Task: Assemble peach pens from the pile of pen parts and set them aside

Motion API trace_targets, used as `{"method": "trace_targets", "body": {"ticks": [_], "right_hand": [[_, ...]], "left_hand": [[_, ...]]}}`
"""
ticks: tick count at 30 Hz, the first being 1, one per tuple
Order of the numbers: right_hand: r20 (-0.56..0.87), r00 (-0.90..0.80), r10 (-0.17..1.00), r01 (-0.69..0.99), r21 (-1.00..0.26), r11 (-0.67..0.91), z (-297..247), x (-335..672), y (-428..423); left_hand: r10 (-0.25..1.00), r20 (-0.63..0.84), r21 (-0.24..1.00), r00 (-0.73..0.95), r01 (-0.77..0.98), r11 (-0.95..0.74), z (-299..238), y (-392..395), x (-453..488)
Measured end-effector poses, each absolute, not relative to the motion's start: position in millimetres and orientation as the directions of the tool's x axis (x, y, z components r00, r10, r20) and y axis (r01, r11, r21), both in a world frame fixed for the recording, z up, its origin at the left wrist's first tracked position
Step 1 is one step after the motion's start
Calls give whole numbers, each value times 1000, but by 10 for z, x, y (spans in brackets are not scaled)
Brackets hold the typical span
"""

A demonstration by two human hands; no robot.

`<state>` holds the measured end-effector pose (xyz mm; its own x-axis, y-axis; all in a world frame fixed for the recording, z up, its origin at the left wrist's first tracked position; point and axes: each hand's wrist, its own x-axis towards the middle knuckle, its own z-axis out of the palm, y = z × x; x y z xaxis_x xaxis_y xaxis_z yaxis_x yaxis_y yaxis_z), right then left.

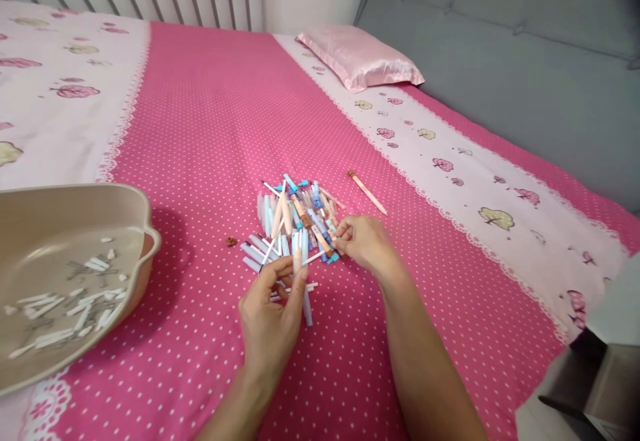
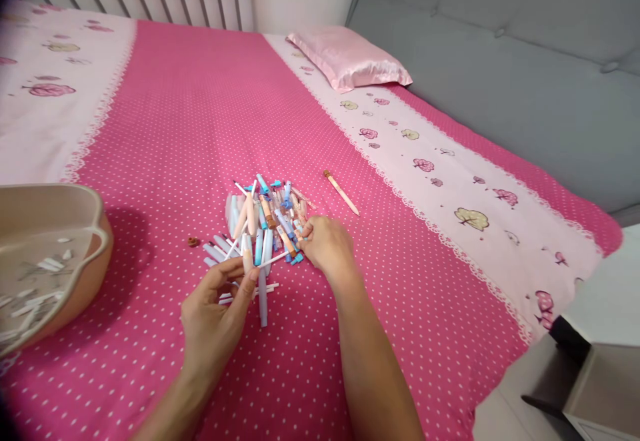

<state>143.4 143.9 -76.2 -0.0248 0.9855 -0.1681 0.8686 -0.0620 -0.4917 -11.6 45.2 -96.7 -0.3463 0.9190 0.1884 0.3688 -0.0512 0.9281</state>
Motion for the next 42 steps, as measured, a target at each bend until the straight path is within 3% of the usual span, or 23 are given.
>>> {"method": "trace_targets", "body": {"ticks": [4,7,9,11,14,17,27,42], "right_hand": [[-160,-8,987,952,-304,-41,-692,1319,1374],[-145,7,989,963,-266,-46,-693,1308,1377],[-137,5,991,931,-362,-55,-695,1354,1401],[-129,-68,989,836,-548,-14,-674,1428,1425],[-67,-247,967,574,-814,90,-600,1529,1430],[13,-358,933,319,-938,135,-520,1558,1393],[121,-386,914,-62,-993,105,-454,1507,1340],[27,-482,876,26,-999,45,-530,1461,1366]], "left_hand": [[919,198,921,-341,386,-55,-960,452,-117],[918,202,918,-340,392,-57,-961,450,-118],[920,200,922,-338,383,-60,-968,446,-119],[923,201,923,-329,378,-66,-979,440,-122],[924,223,915,-312,395,-87,-1000,431,-126],[925,245,901,-291,420,-107,-1016,433,-131],[926,312,847,-212,504,-170,-1001,440,-135],[934,309,841,-180,510,-180,-1007,433,-135]]}}
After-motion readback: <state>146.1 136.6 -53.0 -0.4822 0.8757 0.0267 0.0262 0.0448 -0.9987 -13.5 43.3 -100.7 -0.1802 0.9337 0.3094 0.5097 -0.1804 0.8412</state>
